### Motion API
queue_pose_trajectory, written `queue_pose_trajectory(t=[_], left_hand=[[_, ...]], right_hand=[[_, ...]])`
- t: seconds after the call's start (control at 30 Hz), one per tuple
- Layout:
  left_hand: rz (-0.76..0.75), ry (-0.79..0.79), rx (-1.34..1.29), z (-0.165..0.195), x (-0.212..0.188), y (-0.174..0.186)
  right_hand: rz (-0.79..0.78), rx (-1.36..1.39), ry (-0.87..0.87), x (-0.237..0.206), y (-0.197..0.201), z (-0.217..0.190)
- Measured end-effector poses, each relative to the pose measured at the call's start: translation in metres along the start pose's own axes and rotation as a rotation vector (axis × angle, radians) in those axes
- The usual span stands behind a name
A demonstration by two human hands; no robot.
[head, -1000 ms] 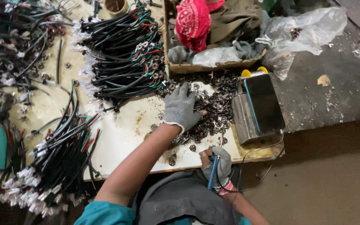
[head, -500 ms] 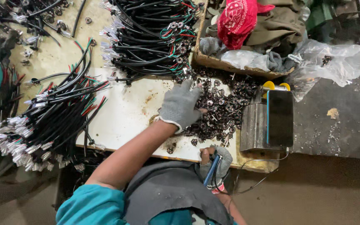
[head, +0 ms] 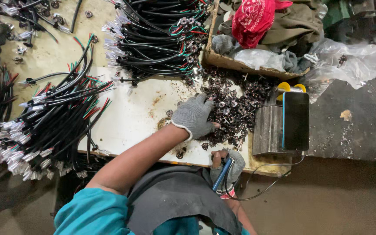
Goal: The person solders wires to small electrical connectors at a workbench, holding a wire in one hand and a soldering iron in the other, dipping wires into a flux container, and placing finished connectors aside. They briefly touch a propped phone mid-episode and continue soldering more connectors.
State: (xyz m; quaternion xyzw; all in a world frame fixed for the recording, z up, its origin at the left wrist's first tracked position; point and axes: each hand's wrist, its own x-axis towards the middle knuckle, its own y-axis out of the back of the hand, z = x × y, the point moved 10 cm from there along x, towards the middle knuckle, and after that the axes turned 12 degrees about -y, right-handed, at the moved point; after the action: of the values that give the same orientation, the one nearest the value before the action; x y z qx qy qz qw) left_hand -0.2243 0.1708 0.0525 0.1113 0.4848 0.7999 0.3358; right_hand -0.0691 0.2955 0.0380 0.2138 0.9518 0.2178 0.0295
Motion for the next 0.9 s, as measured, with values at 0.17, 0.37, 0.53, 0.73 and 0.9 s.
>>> queue_pose_trajectory(t=[0.17,0.37,0.53,0.73,0.9], left_hand=[[0.083,-0.023,0.086,-0.005,0.005,0.021],[-0.01,-0.031,0.008,-0.005,0.016,-0.001],[-0.028,-0.053,-0.019,0.003,0.004,-0.014],[-0.026,-0.134,-0.072,0.023,-0.007,-0.001],[-0.214,-0.017,-0.035,0.016,0.0,0.001]], right_hand=[[0.006,-0.021,-0.002,0.001,0.0,-0.006],[0.042,-0.154,0.054,0.0,-0.002,-0.006],[0.068,-0.091,0.032,-0.001,-0.003,-0.002],[0.047,-0.107,0.039,-0.001,0.0,-0.001],[0.08,0.2,0.075,-0.005,-0.001,0.001]])
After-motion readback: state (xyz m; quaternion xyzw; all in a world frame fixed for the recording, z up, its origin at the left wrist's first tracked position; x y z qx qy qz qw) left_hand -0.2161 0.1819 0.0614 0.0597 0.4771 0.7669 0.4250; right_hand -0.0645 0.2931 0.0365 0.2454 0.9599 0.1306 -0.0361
